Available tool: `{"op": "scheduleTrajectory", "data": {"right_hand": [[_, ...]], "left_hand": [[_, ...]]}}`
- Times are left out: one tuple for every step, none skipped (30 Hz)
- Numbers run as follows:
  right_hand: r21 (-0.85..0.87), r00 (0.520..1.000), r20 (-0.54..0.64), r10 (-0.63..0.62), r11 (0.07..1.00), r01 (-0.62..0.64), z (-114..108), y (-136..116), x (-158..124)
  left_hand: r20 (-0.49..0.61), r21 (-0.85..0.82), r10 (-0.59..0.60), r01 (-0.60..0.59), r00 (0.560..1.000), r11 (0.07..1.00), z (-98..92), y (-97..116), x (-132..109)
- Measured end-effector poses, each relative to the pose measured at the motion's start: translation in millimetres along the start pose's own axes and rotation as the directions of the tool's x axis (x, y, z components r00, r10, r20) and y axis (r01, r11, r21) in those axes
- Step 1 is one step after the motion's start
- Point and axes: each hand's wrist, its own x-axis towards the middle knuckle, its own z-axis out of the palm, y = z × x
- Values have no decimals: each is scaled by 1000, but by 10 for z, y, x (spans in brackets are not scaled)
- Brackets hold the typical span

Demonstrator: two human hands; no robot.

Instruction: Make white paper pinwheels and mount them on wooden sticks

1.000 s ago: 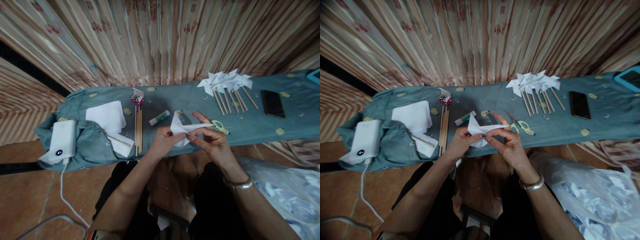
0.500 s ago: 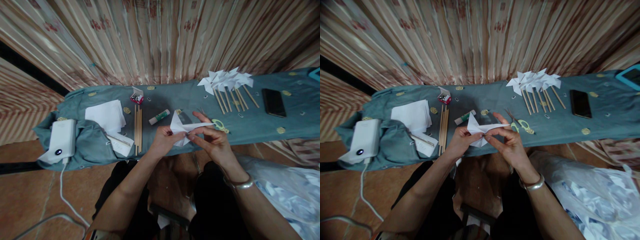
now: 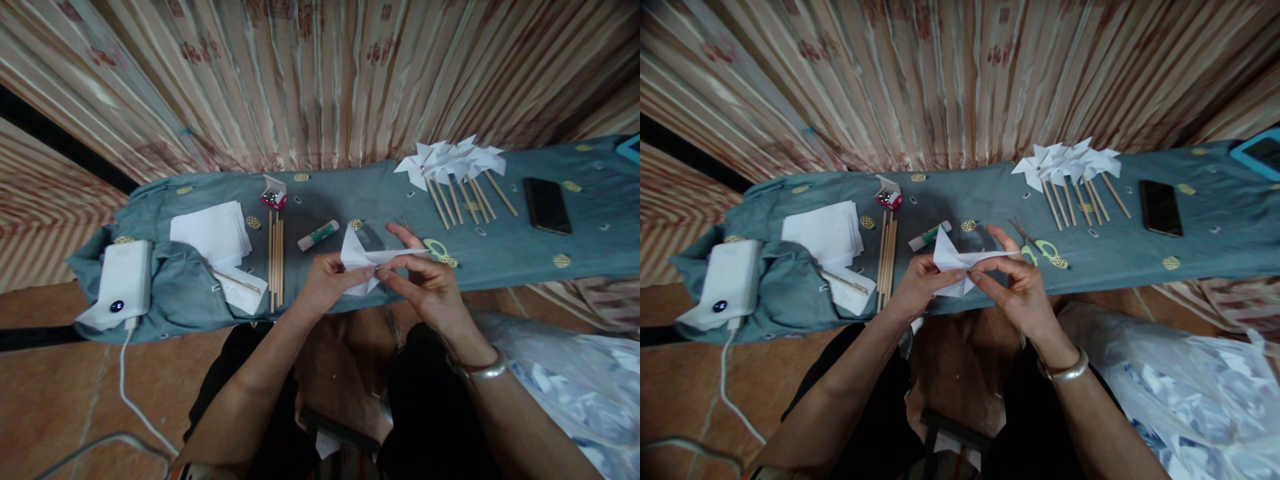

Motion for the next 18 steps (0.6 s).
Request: {"op": "scheduleTrajectory", "data": {"right_hand": [[1, 1000, 1, 3, 1000, -3, -1, 4, -1], [4, 1000, -1, 7, 1000, -7, -1, 8, -2], [10, 1000, -1, 13, 1000, -13, 0, 12, -4], [22, 1000, -3, 18, 1000, -18, 2, 16, -5], [38, 1000, -4, 23, 999, -23, 5, 21, -6], [57, 1000, -3, 27, 998, -26, 9, 25, -7], [78, 1000, -1, 28, 997, -28, 13, 29, -8], [95, 1000, 3, 31, 995, -31, 17, 32, -9], [106, 999, 5, 35, 994, -35, 21, 34, -9], [110, 999, 4, 39, 993, -39, 25, 35, -9], [109, 999, 3, 43, 993, -43, 29, 34, -10], [104, 999, -1, 48, 993, -47, 33, 33, -10], [97, 999, -7, 52, 994, -51, 37, 31, -10], [91, 998, -13, 56, 994, -55, 40, 29, -10], [88, 998, -18, 59, 995, -57, 43, 27, -10], [86, 998, -21, 61, 995, -59, 43, 24, -10], [84, 998, -25, 64, 995, -62, 42, 22, -9], [83, 997, -31, 67, 994, -64, 38, 20, -8]], "left_hand": [[5, 4, -3, 3, 1000, 1000, -2, 3, -3], [8, 9, -5, 5, 1000, 1000, -2, 7, -6], [10, 13, -7, 7, 1000, 1000, -1, 11, -8], [11, 17, -9, 9, 1000, 1000, 1, 16, -8], [10, 20, -11, 11, 1000, 1000, 3, 22, -8], [10, 22, -14, 14, 1000, 1000, 6, 27, -7], [11, 22, -17, 17, 1000, 1000, 10, 31, -5], [11, 19, -17, 17, 1000, 1000, 12, 34, -3], [10, 16, -17, 17, 1000, 1000, 14, 35, -1], [7, 15, -15, 15, 1000, 1000, 15, 34, 1], [1, 17, -12, 12, 1000, 1000, 15, 30, 2], [-6, 20, -7, 7, 1000, 1000, 13, 24, 4], [-15, 24, -1, 2, 1000, 1000, 11, 15, 7], [-24, 26, 2, -2, 1000, 1000, 8, 4, 10], [-33, 22, 3, -2, 999, 1000, 5, -6, 13], [-39, 12, 0, 1, 999, 1000, 4, -17, 18], [-46, -3, -7, 7, 999, 1000, 3, -25, 22], [-51, -24, -18, 16, 999, 1000, 4, -31, 27]]}}
